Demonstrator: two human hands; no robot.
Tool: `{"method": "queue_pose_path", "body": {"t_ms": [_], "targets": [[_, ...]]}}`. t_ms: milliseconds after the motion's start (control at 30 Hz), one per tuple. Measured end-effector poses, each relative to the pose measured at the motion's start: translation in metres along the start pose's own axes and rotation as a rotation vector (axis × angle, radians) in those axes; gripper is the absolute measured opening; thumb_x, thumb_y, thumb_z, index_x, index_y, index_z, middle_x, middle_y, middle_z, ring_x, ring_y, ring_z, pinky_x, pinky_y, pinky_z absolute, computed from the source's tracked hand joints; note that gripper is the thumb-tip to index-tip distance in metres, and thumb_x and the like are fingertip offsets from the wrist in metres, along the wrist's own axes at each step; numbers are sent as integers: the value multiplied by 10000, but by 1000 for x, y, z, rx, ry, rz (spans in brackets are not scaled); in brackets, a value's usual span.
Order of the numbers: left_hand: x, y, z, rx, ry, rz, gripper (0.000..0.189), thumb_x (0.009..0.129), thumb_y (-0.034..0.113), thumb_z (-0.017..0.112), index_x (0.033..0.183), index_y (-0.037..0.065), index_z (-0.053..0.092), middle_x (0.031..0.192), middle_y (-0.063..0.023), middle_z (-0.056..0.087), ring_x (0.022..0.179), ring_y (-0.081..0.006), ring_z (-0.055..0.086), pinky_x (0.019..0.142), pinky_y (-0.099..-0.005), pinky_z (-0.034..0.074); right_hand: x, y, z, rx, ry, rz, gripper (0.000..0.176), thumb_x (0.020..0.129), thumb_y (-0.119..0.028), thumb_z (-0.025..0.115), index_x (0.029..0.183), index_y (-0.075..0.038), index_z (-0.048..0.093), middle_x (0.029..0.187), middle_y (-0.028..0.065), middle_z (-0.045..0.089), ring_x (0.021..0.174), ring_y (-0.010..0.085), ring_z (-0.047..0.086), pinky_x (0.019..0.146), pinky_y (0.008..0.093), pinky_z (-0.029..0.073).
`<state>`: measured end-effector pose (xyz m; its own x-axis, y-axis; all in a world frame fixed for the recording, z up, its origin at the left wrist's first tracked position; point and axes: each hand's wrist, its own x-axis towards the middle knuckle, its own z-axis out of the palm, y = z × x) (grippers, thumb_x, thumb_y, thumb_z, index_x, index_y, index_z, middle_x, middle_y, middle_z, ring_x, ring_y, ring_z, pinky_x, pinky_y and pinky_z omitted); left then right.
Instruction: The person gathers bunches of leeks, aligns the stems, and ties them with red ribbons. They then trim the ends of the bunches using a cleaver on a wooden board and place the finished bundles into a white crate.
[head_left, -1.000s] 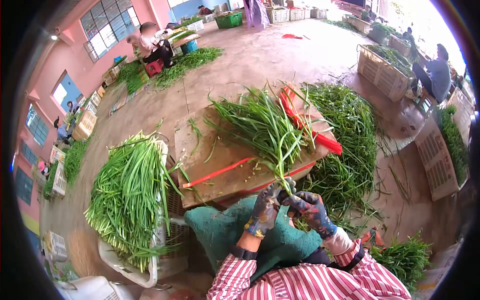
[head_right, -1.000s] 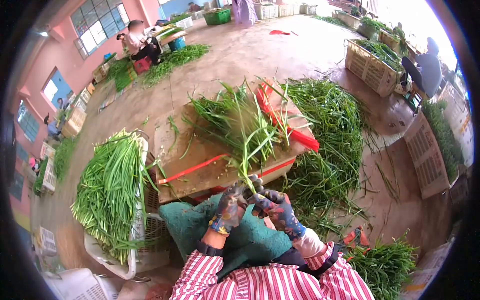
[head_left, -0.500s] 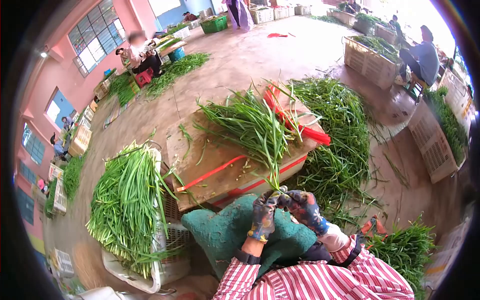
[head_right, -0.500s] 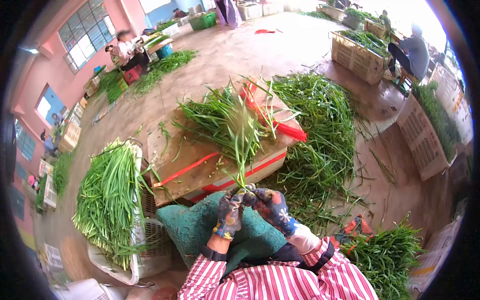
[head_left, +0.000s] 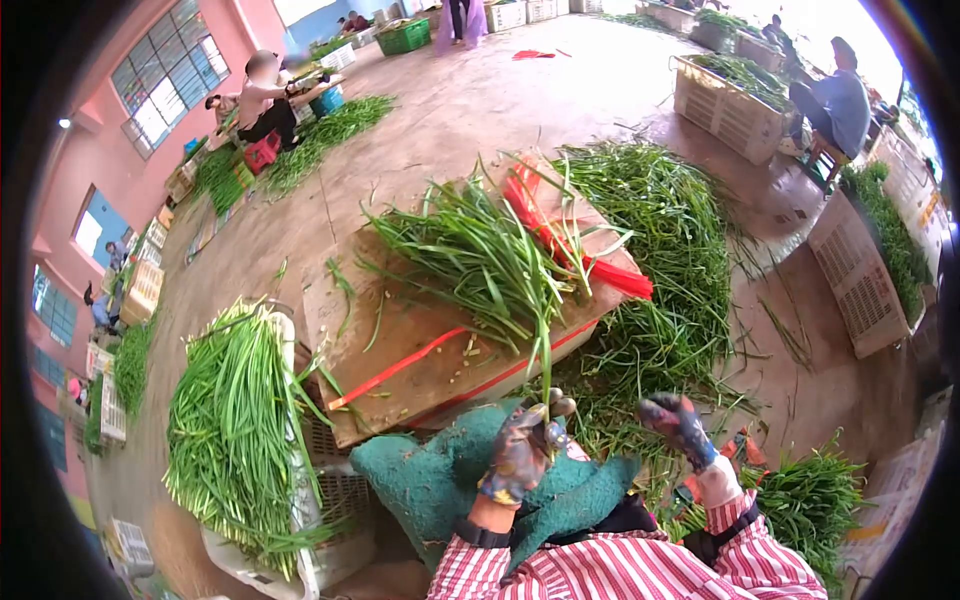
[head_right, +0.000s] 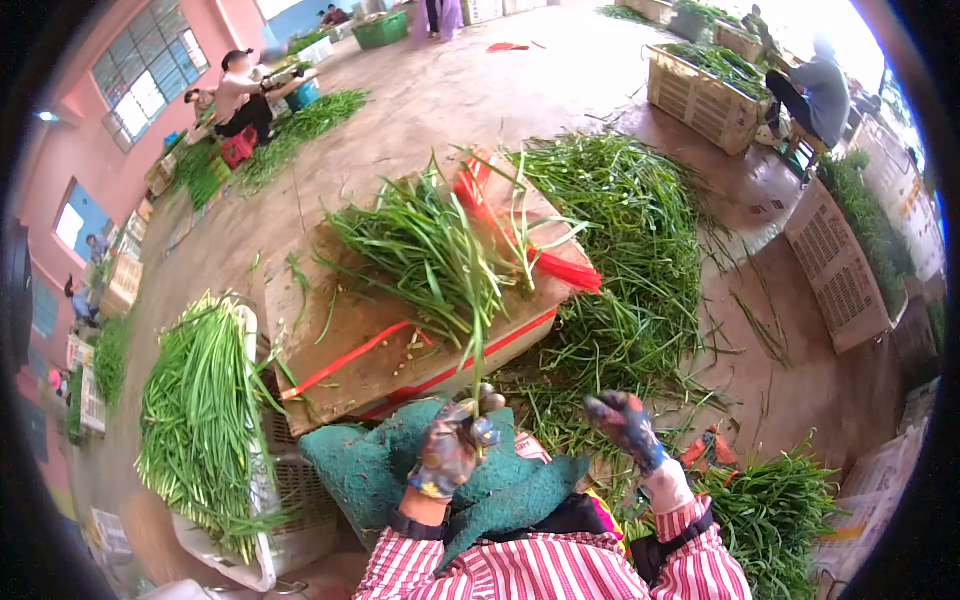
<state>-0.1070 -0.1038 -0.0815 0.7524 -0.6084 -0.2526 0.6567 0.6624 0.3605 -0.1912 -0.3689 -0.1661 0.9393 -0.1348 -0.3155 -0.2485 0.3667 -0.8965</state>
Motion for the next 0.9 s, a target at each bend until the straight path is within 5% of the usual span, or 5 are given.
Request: {"method": "queue_pose_path", "body": {"t_ms": [167,200,367,567,900], "targets": [[-26,62,71,-227,-292,179,255,828,52,490,1079,20,514,967,-123,567,707,-152,524,590,-286,460,50,-115,80,-915,308,-447,293,840,-327,524,807,-46,597,696,113,585,644,231,565,602,347,430],[-34,74,87,-183,-351,320,230,811,39,499,1039,21,524,892,-107,561,654,-128,476,557,-262,394,61,-133,89,-1022,303,-514,343,847,-370,487,808,-58,623,631,0,577,543,112,502,530,248,406],[-45,92,95,-271,-378,520,256,759,67,545,1014,44,537,785,-36,526,577,-83,359,555,-241,310,141,-119,90,-253,24,-186,278,821,-291,583,795,-15,599,622,48,599,494,109,543,454,222,425],[-10,35,25,-324,-150,187,330,786,266,623,1059,86,582,534,72,370,465,-36,285,492,-195,265,142,-101,90,-250,77,-155,242,817,-277,590,746,-46,602,585,2,561,455,69,474,419,206,357],[1,20,13,-322,-49,40,212,878,191,489,975,37,598,520,49,385,436,-50,288,466,-215,255,129,-116,102,-51,159,-97,295,818,-334,591,748,-47,598,616,12,571,438,61,464,400,193,339]]}}
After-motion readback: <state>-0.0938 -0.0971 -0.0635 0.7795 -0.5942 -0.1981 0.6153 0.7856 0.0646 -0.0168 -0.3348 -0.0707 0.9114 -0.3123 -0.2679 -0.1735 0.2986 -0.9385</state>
